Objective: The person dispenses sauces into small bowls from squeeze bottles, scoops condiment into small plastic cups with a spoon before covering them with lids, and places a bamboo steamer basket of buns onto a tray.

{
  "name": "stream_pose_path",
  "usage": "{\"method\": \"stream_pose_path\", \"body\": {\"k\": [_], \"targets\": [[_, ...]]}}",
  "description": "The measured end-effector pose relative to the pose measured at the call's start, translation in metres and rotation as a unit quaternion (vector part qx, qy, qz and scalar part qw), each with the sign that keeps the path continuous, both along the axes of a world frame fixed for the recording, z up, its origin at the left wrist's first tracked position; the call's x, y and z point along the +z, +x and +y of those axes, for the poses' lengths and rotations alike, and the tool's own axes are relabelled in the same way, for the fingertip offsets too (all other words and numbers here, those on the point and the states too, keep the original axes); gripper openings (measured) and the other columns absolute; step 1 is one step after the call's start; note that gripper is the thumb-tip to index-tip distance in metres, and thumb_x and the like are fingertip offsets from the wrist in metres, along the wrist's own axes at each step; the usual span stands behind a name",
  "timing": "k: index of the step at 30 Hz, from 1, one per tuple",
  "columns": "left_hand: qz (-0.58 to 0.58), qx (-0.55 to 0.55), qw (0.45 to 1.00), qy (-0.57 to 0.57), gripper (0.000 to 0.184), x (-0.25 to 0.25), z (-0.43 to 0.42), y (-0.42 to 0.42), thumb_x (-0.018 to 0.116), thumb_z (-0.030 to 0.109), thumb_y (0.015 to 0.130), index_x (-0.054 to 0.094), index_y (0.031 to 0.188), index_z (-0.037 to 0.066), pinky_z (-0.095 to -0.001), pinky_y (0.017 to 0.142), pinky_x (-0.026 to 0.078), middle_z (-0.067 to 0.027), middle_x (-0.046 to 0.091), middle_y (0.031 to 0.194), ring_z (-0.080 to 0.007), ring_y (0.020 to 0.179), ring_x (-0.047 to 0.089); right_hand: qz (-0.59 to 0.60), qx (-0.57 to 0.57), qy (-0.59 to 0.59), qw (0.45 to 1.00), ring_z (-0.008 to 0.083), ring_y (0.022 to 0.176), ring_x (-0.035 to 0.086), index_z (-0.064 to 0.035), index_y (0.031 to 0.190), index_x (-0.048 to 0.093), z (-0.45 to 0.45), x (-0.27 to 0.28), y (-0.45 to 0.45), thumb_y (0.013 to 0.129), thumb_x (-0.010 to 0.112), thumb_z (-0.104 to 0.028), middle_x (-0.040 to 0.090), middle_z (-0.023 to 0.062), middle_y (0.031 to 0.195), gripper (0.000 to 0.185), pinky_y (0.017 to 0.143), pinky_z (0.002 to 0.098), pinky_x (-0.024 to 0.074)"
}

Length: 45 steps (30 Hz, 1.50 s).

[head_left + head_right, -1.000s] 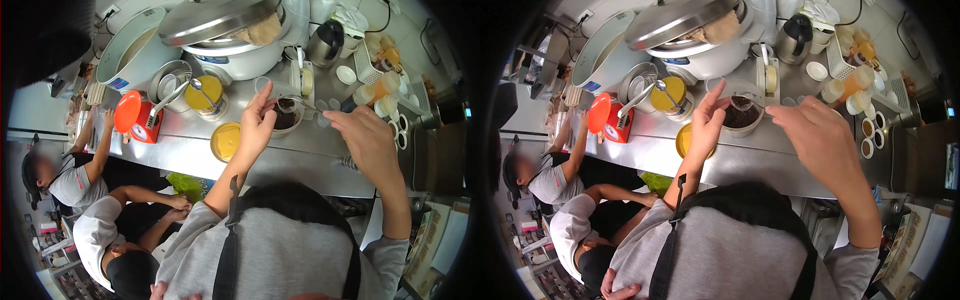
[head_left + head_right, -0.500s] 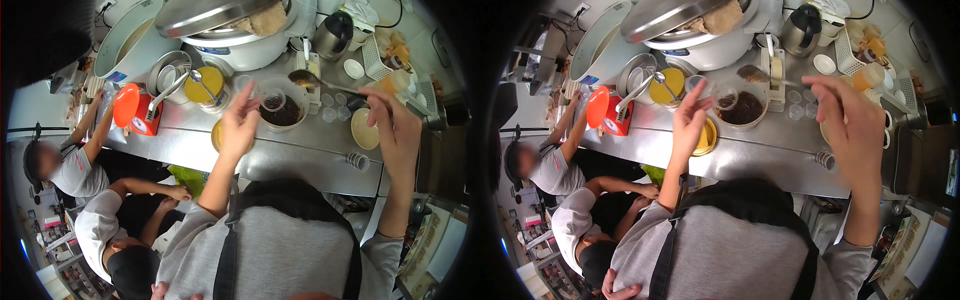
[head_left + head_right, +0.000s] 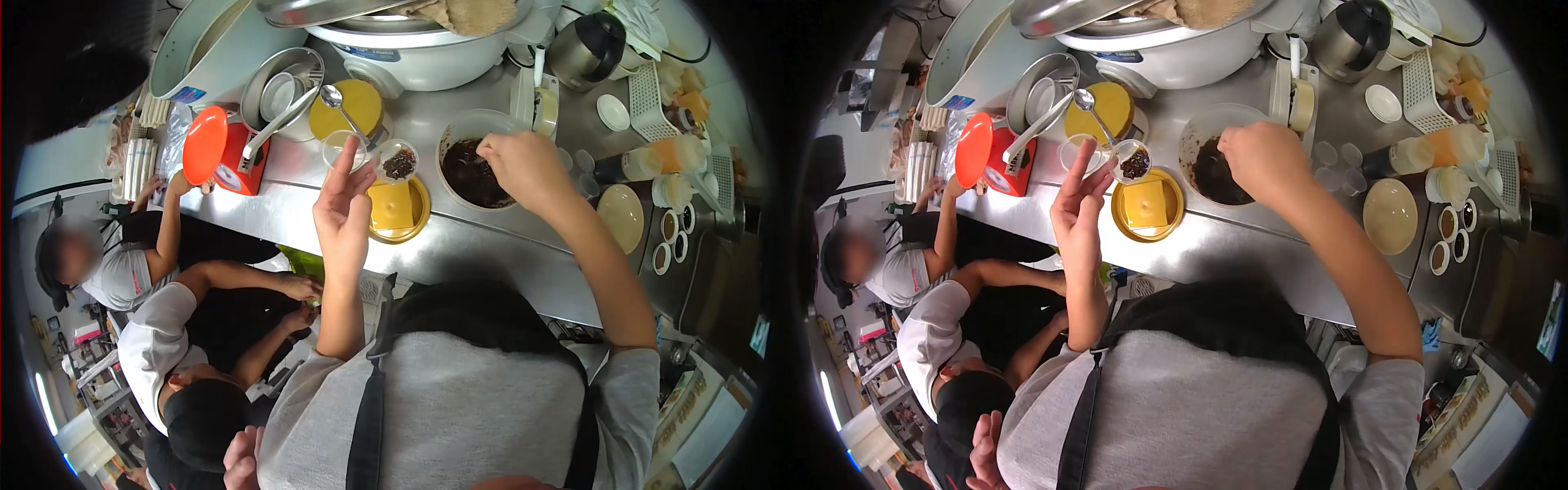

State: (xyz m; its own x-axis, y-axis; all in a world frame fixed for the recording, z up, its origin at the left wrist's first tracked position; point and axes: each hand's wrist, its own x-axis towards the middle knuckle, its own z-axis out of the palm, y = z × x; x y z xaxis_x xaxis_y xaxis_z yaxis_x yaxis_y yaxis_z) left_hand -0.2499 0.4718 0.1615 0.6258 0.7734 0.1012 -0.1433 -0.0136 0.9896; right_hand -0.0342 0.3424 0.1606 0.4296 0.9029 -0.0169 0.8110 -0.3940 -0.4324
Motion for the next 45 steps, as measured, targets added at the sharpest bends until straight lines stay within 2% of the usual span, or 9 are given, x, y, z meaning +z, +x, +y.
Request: {"method": "stream_pose_path", "body": {"k": [3,6,7,14,23,29,35,38,45], "targets": [[0.002,-0.012,1.000,0.006,0.060,0.000,0.006,0.008,0.038,-0.010,0.081,0.038,0.140,-0.006,-0.0353,0.104,0.042,-0.0183,0.042,0.144,-0.0272,0.120,0.055,0.044,-0.028,0.029,0.998,0.0268,0.061,0.061,-0.0066,0.092,0.070,-0.010,0.004,0.008,0.092,0.056,-0.023,0.062,0.0132,0.063,0.022,0.058,0.0369,0.0461],[0.019,-0.035,0.999,0.017,0.060,0.002,0.011,0.016,0.037,-0.009,0.081,0.038,0.140,-0.006,-0.0355,0.104,0.041,-0.0184,0.041,0.145,-0.0273,0.121,0.055,0.237,-0.147,-0.004,0.960,0.0140,0.056,0.057,-0.0072,0.096,0.071,-0.025,0.026,0.023,0.094,0.053,-0.024,0.058,0.0067,0.058,0.025,0.055,0.0300,0.0424],[0.018,-0.041,0.999,0.013,0.061,0.003,0.012,0.018,0.038,-0.009,0.079,0.039,0.140,-0.005,-0.0349,0.104,0.041,-0.0172,0.041,0.145,-0.0266,0.122,0.054,0.254,-0.144,0.012,0.956,0.0047,0.054,0.047,-0.0071,0.101,0.071,-0.034,0.025,0.030,0.096,0.049,-0.023,0.053,-0.0008,0.055,0.027,0.052,0.0239,0.0367],[0.022,-0.070,0.997,0.022,0.063,0.006,0.013,0.023,0.041,-0.008,0.077,0.042,0.140,-0.001,-0.0347,0.103,0.042,-0.0141,0.043,0.144,-0.0243,0.120,0.055,0.442,-0.264,0.128,0.848,0.0036,0.055,0.040,-0.0040,0.107,0.069,-0.087,0.023,0.050,0.096,0.052,-0.024,0.048,-0.0044,0.058,0.029,0.053,0.0199,0.0297],[0.055,-0.116,0.990,0.053,0.059,-0.004,-0.010,0.049,0.047,-0.005,0.081,0.044,0.139,0.001,-0.0319,0.096,0.047,-0.0149,0.055,0.124,-0.0231,0.110,0.061,0.360,-0.254,0.242,0.864,0.0024,0.057,0.042,-0.0027,0.110,0.067,-0.122,0.062,0.038,0.098,0.051,-0.026,0.050,-0.0032,0.061,0.030,0.055,0.0182,0.0300],[0.048,-0.102,0.991,0.070,0.059,-0.001,-0.018,0.052,0.047,-0.005,0.080,0.045,0.139,0.003,-0.0321,0.095,0.048,-0.0165,0.054,0.125,-0.0247,0.110,0.061,0.364,-0.270,0.257,0.854,0.0027,0.058,0.045,-0.0039,0.110,0.067,-0.123,0.058,0.023,0.097,0.053,-0.026,0.052,-0.0028,0.060,0.029,0.055,0.0187,0.0327],[0.065,-0.110,0.990,0.061,0.062,0.013,-0.014,0.020,0.044,-0.006,0.079,0.046,0.139,0.006,-0.0328,0.098,0.045,-0.0150,0.050,0.134,-0.0241,0.115,0.059,0.109,-0.105,0.121,0.981,0.0122,0.055,0.050,-0.0090,0.117,0.064,-0.059,0.021,-0.001,0.092,0.057,-0.017,0.052,0.0022,0.060,0.027,0.055,0.0279,0.0428],[0.041,-0.169,0.984,0.038,0.063,0.022,-0.032,0.013,0.042,-0.007,0.078,0.042,0.141,0.004,-0.0334,0.101,0.044,-0.0143,0.047,0.140,-0.0230,0.117,0.057,0.029,-0.067,0.050,0.996,0.0152,0.052,0.051,-0.0109,0.120,0.062,-0.046,0.006,-0.003,0.085,0.065,-0.014,0.054,0.0049,0.059,0.035,0.054,0.0294,0.0428],[-0.002,-0.317,0.948,-0.015,0.075,0.006,-0.081,0.034,0.036,-0.014,0.073,0.033,0.146,0.003,-0.0366,0.107,0.038,-0.0153,0.030,0.152,-0.0268,0.130,0.046,0.161,-0.148,0.198,0.956,0.0215,0.086,0.063,-0.0139,0.127,0.056,-0.127,0.047,-0.046,0.064,0.079,-0.008,0.065,0.0073,0.103,0.067,0.078,0.0337,0.0513]]}}
